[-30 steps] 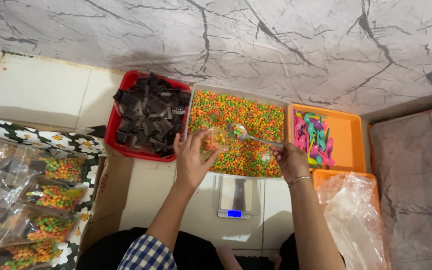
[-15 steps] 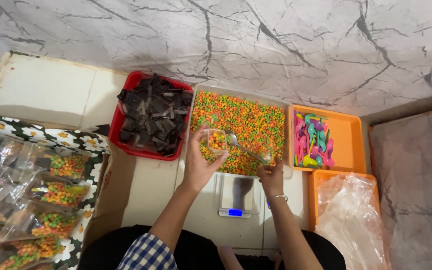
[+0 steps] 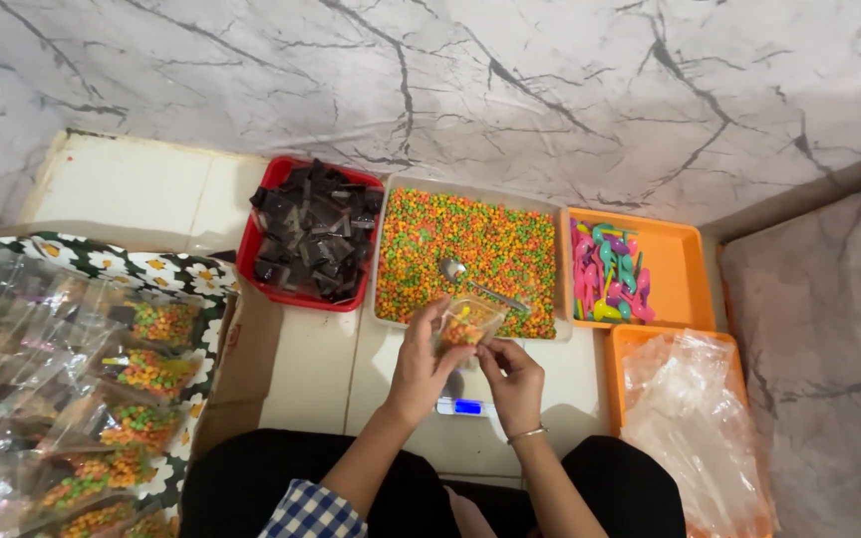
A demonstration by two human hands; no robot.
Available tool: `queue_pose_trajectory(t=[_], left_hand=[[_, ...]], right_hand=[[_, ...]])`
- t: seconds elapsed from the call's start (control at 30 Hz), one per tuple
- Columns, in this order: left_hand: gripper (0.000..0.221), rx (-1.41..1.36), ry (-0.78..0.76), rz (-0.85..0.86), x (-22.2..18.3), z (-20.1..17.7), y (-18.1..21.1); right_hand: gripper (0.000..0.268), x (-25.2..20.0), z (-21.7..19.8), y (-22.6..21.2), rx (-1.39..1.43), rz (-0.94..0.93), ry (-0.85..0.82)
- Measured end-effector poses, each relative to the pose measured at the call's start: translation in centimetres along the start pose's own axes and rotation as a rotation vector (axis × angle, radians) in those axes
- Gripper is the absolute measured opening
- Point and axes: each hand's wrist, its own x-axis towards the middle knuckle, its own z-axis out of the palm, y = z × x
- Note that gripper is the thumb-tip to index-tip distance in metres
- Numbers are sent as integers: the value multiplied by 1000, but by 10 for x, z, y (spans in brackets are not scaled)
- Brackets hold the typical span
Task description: Packaging small multi-colored candies into plastic bags using a spoon and a digital scale for portion control.
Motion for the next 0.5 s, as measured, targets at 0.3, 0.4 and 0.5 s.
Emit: queue_pose_trajectory(t=[0.3,0.4,0.5], left_hand=[[13,-131,84,-324,-40,-8,37],[7,-76,61,-261,-54,-10,51],[10,-79,-16,-264,-76,-7,49]], right_hand=[[17,-36,-48,-34,295,249,-23],[16,-47,-58,-30,291,211,-23],[14,-61,-61,-27,214,248,14]])
